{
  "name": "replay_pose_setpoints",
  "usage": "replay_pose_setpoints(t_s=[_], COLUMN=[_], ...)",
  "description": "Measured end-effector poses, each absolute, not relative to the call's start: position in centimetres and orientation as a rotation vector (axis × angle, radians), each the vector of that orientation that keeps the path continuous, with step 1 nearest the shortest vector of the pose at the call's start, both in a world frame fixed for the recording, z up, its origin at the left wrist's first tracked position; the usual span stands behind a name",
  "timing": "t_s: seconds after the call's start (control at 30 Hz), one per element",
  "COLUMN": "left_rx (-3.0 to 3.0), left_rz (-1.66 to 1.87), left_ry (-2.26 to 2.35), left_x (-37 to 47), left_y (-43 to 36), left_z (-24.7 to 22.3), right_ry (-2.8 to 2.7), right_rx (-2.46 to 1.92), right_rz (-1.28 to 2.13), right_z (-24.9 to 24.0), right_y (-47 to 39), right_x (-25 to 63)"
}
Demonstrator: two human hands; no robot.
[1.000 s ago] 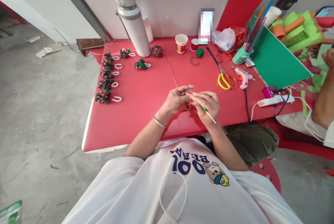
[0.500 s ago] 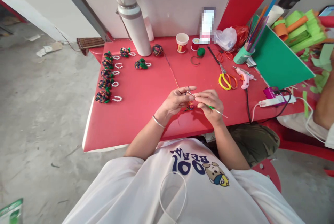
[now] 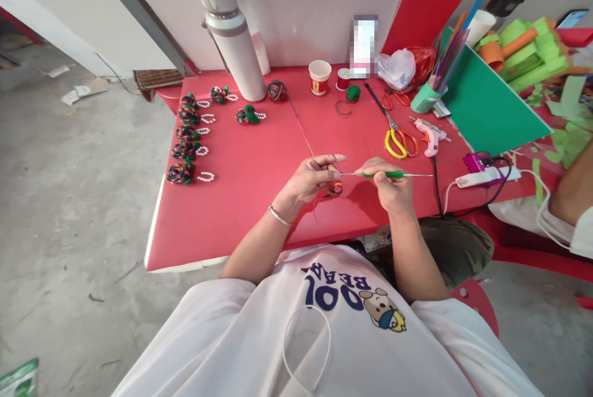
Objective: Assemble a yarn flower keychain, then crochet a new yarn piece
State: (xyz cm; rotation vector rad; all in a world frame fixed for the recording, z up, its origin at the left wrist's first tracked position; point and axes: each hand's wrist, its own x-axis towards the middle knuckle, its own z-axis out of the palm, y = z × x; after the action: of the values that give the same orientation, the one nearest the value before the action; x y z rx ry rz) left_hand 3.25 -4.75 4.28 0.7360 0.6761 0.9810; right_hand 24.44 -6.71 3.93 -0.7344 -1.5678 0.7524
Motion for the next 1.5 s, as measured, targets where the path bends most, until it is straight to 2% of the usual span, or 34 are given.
replay_pose_setpoints(t_s=[0.1, 0.27, 0.37, 0.47, 0.67, 0.8, 0.97, 1.13, 1.37, 1.5], left_rx=[0.741, 0.726, 0.711, 0.694, 0.697, 0.738, 0.750, 0.790, 0.759, 0.743], left_rz=[1.014, 1.150, 1.132, 1.071, 0.979, 0.952, 0.932, 0.944, 1.076, 1.147], left_ry=[0.689, 0.753, 0.735, 0.658, 0.660, 0.651, 0.649, 0.686, 0.730, 0.712], left_x=[3.7, 4.4, 4.4, 4.0, 3.2, 3.1, 3.3, 3.6, 4.1, 4.1], left_y=[-4.9, -4.9, -4.9, -5.0, -4.8, -4.7, -4.7, -5.0, -5.0, -4.9], left_z=[4.1, 3.7, 3.8, 4.2, 4.4, 4.3, 4.1, 3.8, 4.0, 4.1], right_ry=[-1.575, -1.765, -1.780, -1.777, -1.823, -1.783, -1.596, -1.596, -1.636, -1.738], right_rx=[-0.783, -0.930, -0.912, -0.870, -0.728, -0.780, -0.708, -0.810, -0.835, -0.935], right_rz=[0.674, 0.082, -0.110, -0.077, 0.387, 0.583, 0.797, 0.584, 0.405, 0.123], right_z=[3.1, 2.7, 2.5, 2.5, 4.3, 5.4, 4.0, 2.3, 3.2, 3.0], right_y=[-7.0, -7.7, -7.8, -7.6, -6.3, -5.7, -5.9, -6.8, -7.6, -8.2], right_x=[22.9, 21.2, 20.9, 21.0, 24.2, 26.4, 24.9, 21.6, 21.4, 21.0])
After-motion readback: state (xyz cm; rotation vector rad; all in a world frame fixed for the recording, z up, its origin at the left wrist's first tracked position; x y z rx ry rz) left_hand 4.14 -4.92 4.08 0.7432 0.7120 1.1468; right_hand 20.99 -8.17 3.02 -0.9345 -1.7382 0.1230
